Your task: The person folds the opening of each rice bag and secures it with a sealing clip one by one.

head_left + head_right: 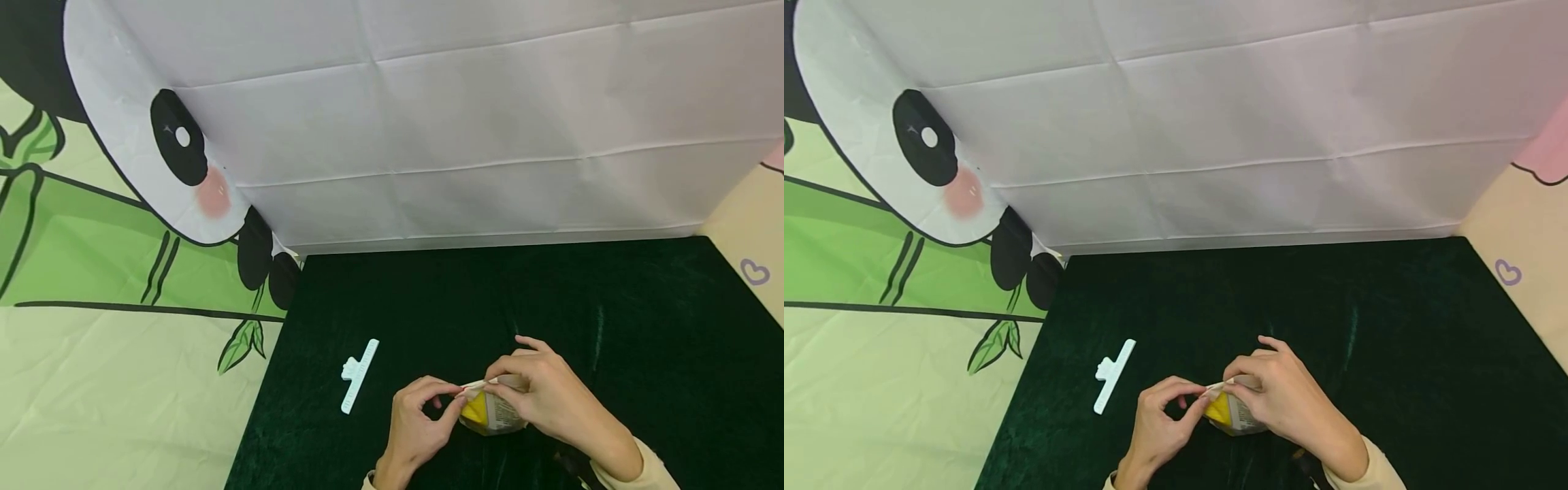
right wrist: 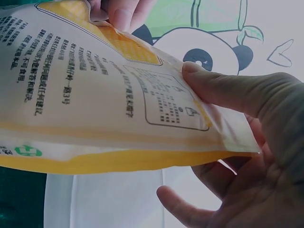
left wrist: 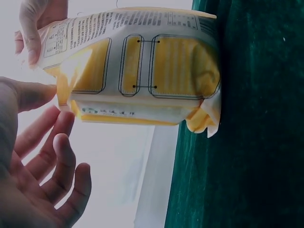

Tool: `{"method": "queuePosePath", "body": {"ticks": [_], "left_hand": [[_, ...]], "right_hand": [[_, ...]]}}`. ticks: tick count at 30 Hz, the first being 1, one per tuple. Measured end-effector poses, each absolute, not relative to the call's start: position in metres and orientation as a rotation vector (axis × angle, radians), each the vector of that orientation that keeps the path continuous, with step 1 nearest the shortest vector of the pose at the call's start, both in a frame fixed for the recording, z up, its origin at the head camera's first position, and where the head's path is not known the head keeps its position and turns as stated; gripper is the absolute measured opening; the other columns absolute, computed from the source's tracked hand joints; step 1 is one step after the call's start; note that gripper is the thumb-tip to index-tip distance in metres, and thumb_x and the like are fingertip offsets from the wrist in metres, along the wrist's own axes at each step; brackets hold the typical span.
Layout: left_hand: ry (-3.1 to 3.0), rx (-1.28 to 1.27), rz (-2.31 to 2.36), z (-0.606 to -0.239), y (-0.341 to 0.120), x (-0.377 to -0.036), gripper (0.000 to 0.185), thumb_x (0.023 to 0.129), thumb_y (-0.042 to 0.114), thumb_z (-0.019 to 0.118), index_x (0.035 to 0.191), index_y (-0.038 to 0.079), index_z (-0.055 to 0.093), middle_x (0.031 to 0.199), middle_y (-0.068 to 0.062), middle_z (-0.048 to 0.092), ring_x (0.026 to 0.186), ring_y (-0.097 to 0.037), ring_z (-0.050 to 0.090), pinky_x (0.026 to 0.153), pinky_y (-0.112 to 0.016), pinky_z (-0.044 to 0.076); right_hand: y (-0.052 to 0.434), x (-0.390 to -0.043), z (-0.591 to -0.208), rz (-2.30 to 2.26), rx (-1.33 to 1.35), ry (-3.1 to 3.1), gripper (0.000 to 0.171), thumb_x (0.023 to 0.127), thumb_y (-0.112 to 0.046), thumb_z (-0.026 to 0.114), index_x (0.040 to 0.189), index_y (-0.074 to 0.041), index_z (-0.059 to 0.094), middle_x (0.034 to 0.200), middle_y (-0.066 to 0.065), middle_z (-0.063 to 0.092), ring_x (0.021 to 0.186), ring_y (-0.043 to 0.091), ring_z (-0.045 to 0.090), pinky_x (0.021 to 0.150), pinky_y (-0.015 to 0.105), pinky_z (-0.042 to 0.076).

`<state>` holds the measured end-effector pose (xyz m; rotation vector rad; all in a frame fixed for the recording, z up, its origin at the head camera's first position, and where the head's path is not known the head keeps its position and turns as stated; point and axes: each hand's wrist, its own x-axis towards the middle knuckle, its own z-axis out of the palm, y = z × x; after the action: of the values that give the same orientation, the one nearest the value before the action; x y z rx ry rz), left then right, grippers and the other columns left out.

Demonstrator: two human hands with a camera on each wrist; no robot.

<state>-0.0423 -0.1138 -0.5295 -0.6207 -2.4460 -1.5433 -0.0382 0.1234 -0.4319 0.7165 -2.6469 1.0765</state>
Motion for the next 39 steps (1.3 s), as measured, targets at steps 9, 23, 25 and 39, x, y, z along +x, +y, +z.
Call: {"method": "queuePosePath", "body": {"ticks": [9,23,25,39], "left_hand": [[-2.453,-0.606,-1.5,-0.531,-0.124,-0.042,0.008,0.096,0.023,0.081,0.102,0.028,0.08,0.098,0.012,0.077,0.082,-0.007,0.069,0.067,-0.033,0.06],[-2.452,-0.494,-1.49,-0.533,-0.127,-0.043,0.006,0.1,0.022,0.077,0.1,0.027,0.08,0.093,0.014,0.076,0.077,0.001,0.062,0.067,-0.032,0.059],[-2.455,-0.494,-1.491,-0.533,-0.127,-0.043,0.005,0.1,0.022,0.077,0.1,0.027,0.08,0.092,0.014,0.076,0.077,0.001,0.062,0.067,-0.033,0.059],[-2.487,-0.42,-1.487,-0.537,-0.131,-0.048,0.006,0.099,0.02,0.076,0.1,0.017,0.082,0.093,0.015,0.076,0.076,0.001,0.062,0.069,-0.033,0.058]], "right_hand": [[0.121,-0.037,-0.434,1.074,0.711,-2.629,0.026,0.082,-0.009,0.092,0.091,-0.03,0.078,0.089,-0.024,0.075,0.092,0.005,0.073,0.111,0.07,0.045],[0.118,-0.038,-0.435,1.066,0.713,-2.606,0.027,0.081,-0.008,0.092,0.091,-0.029,0.078,0.088,-0.024,0.075,0.091,0.003,0.072,0.109,0.071,0.046],[0.118,-0.038,-0.436,1.066,0.714,-2.606,0.027,0.081,-0.008,0.092,0.091,-0.029,0.078,0.088,-0.023,0.075,0.091,0.003,0.073,0.109,0.071,0.046],[0.117,-0.037,-0.434,1.079,0.683,-2.653,0.025,0.084,-0.011,0.09,0.093,-0.03,0.078,0.09,-0.023,0.076,0.095,0.007,0.074,0.112,0.072,0.043]]}}
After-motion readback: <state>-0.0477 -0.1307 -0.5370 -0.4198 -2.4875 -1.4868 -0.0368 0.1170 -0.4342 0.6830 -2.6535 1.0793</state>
